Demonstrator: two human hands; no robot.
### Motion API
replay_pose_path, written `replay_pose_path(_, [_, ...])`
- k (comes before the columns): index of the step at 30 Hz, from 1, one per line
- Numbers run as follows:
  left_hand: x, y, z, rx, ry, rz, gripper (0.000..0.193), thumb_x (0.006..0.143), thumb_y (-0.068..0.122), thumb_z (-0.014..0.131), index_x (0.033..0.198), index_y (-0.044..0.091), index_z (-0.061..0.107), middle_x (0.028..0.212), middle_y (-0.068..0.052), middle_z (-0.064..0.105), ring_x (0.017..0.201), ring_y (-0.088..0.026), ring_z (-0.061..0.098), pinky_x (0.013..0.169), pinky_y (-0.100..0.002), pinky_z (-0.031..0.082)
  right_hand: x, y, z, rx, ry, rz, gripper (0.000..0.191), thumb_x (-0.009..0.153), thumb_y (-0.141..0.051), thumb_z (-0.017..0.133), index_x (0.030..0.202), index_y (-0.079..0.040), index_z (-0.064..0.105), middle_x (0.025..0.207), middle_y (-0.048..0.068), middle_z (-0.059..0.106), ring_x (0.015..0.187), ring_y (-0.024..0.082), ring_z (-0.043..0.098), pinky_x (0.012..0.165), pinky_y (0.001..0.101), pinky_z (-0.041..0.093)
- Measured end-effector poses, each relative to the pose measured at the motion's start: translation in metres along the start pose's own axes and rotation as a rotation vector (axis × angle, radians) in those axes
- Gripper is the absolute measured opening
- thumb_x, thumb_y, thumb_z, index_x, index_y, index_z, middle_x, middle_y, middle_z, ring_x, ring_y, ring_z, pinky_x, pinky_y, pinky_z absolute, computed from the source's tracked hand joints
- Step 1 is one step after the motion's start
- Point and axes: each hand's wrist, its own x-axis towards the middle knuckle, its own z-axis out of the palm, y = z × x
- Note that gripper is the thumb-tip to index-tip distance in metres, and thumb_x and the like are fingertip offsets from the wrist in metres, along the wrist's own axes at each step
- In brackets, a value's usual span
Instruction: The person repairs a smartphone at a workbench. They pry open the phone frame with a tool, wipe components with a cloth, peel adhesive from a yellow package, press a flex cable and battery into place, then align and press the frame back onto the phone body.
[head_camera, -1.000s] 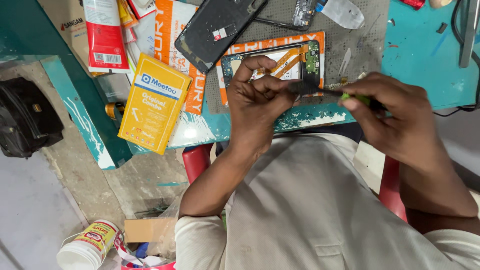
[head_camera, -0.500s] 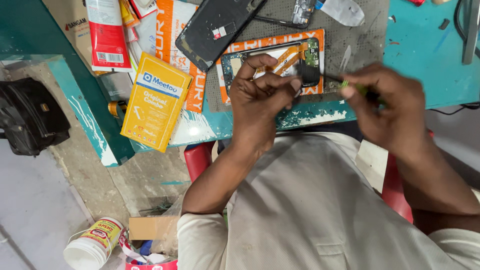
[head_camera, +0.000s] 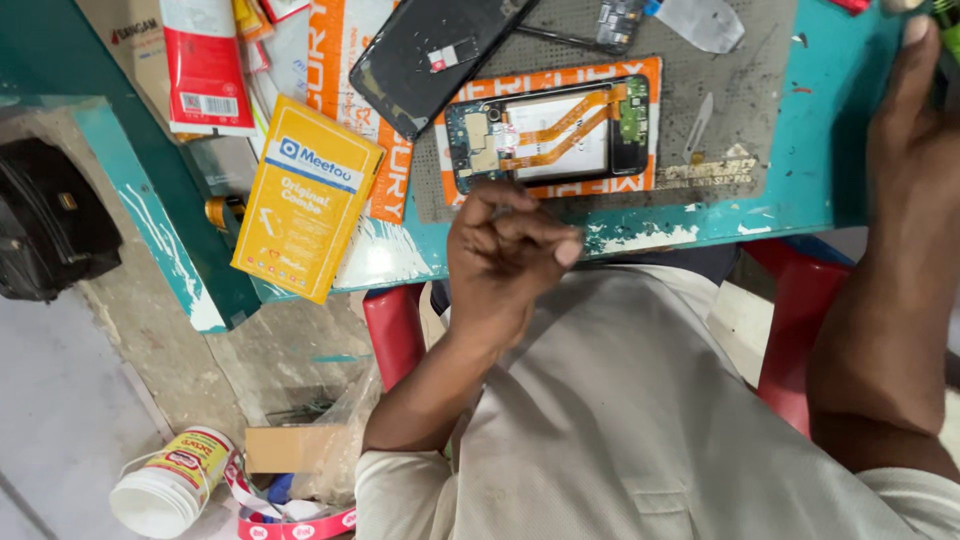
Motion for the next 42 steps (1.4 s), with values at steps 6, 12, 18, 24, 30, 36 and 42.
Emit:
replay_pose_path(6, [-0.029,-0.009,-0.007,-0.392,-0.04,-0.095,0.044,0.094,-0.01,0.075,0.124,0.005,0.047,0.1,-0.014,0.075,0.098,-0.02,0.07,0.088,-0.033,0.056,-0.013,-0.119,-0.056,1.003,-0.095,-0.487,0.027,0.085,-0.021,0.083,0.098,-0.004,0.067,0.095,0.016,0.07,0.085,0.032,0.071,0.074,0.0405,0.059])
replay_pose_path(12, [-0.037,-0.017,-0.014,-0.603,-0.061,-0.199,0.041,0.097,-0.009,0.07,0.124,0.007,0.044,0.105,-0.014,0.074,0.102,-0.021,0.072,0.091,-0.04,0.061,-0.02,-0.194,-0.069,1.136,-0.399,-0.359,0.029,0.083,-0.008,0.09,0.105,-0.002,0.071,0.099,0.012,0.071,0.09,0.026,0.073,0.076,0.0346,0.061])
replay_pose_path(18, [-0.035,-0.016,-0.023,-0.531,-0.106,-0.131,0.03,0.102,-0.01,0.07,0.119,0.004,0.049,0.107,-0.015,0.074,0.105,-0.019,0.072,0.095,-0.036,0.06,-0.028,-0.198,-0.06,1.134,-0.387,-0.3,0.023,0.086,0.004,0.084,0.104,-0.003,0.071,0.099,0.013,0.071,0.091,0.025,0.074,0.073,0.0314,0.062])
replay_pose_path(24, [-0.034,-0.013,-0.031,-0.08,-0.006,-0.009,0.028,0.101,-0.008,0.07,0.126,0.0,0.061,0.115,-0.013,0.072,0.109,-0.016,0.07,0.099,-0.029,0.056,-0.023,-0.192,-0.056,1.041,-0.343,-0.381,0.025,0.087,0.004,0.079,0.106,-0.002,0.064,0.1,0.015,0.072,0.093,0.028,0.075,0.078,0.0373,0.064])
replay_pose_path(30, [-0.032,-0.014,-0.029,0.139,-0.005,0.078,0.016,0.102,-0.006,0.071,0.118,-0.004,0.069,0.114,-0.012,0.072,0.104,-0.015,0.071,0.097,-0.028,0.058,-0.019,-0.186,-0.052,0.646,-0.308,-0.724,0.03,0.091,-0.002,0.083,0.117,-0.004,0.068,0.118,0.011,0.07,0.105,0.029,0.074,0.084,0.038,0.061])
replay_pose_path(36, [-0.028,-0.014,-0.031,0.139,0.0,0.061,0.019,0.104,-0.005,0.069,0.123,-0.004,0.07,0.119,-0.013,0.071,0.108,-0.014,0.07,0.096,-0.026,0.058,-0.019,-0.186,-0.051,0.61,-0.304,-0.762,0.033,0.093,-0.001,0.084,0.122,-0.003,0.068,0.122,0.012,0.067,0.107,0.03,0.073,0.086,0.0379,0.06])
replay_pose_path(42, [-0.026,-0.014,-0.031,0.097,0.007,0.022,0.018,0.105,-0.002,0.067,0.123,-0.003,0.069,0.12,-0.011,0.072,0.101,-0.012,0.071,0.091,-0.025,0.059,-0.017,-0.191,-0.05,0.715,-0.355,-0.642,0.03,0.088,0.0,0.085,0.114,-0.003,0.07,0.116,0.013,0.069,0.102,0.03,0.073,0.083,0.0378,0.058])
